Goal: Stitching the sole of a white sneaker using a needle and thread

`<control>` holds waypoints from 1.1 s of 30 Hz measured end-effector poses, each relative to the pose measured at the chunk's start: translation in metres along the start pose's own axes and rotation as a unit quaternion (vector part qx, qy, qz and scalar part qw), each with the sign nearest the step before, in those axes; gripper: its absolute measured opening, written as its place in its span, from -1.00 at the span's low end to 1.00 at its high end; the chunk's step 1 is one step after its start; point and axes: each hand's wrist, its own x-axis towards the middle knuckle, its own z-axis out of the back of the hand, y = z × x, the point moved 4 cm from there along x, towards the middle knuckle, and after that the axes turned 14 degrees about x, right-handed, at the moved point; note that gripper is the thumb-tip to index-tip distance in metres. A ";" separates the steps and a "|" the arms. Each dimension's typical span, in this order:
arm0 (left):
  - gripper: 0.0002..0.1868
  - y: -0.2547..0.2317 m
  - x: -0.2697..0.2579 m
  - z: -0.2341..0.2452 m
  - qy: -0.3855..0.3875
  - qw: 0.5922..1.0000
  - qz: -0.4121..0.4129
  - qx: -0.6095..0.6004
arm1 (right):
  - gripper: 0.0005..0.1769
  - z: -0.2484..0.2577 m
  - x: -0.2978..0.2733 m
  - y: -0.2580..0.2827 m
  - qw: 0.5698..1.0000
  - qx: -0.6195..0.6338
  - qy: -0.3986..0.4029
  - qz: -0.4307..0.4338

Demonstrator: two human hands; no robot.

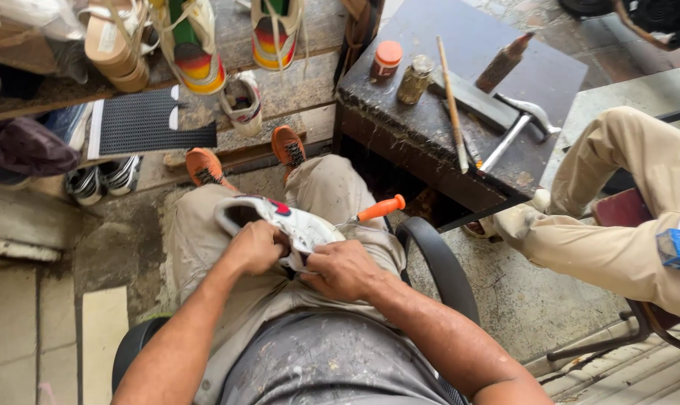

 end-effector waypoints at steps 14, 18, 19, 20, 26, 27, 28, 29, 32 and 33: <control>-0.66 0.154 -0.129 0.060 -0.316 0.747 0.049 -0.584 | -0.80 0.009 -0.004 0.002 0.998 0.054 -0.012 0.002; -0.66 0.072 -0.123 0.067 -0.218 0.537 -0.310 -0.753 | -0.80 0.005 -0.004 0.003 1.000 0.009 0.023 0.002; -0.61 0.052 -0.118 0.066 -0.182 0.475 -0.382 -0.771 | -0.81 0.005 -0.005 0.002 1.000 0.006 0.027 -0.003; -0.61 0.039 -0.117 0.069 -0.183 0.471 -0.382 -0.774 | -0.81 0.004 -0.006 0.002 0.999 0.004 0.032 -0.005; -0.67 -0.007 -0.105 0.094 -0.047 0.822 -0.312 -0.473 | -0.80 0.010 0.002 0.015 0.997 0.067 -0.016 0.019; -0.46 -0.013 -0.098 0.089 0.013 0.939 -0.229 -0.255 | -0.80 0.009 0.004 0.018 0.997 0.073 -0.012 0.030; -0.13 -0.013 -0.094 0.084 0.071 0.989 -0.126 -0.022 | -0.81 0.007 0.004 0.022 0.996 0.081 -0.004 0.041; -0.13 -0.018 -0.078 0.072 0.072 0.989 -0.124 -0.025 | -0.81 0.007 0.006 0.029 0.996 0.083 -0.001 0.040; 0.09 -0.021 -0.034 0.009 0.172 0.978 -0.090 -0.072 | -0.84 0.011 0.014 0.050 0.993 0.101 0.026 0.061; -0.22 -0.019 -0.020 -0.019 0.132 0.933 -0.088 -0.323 | -0.89 0.016 0.017 0.054 0.986 0.156 0.039 0.046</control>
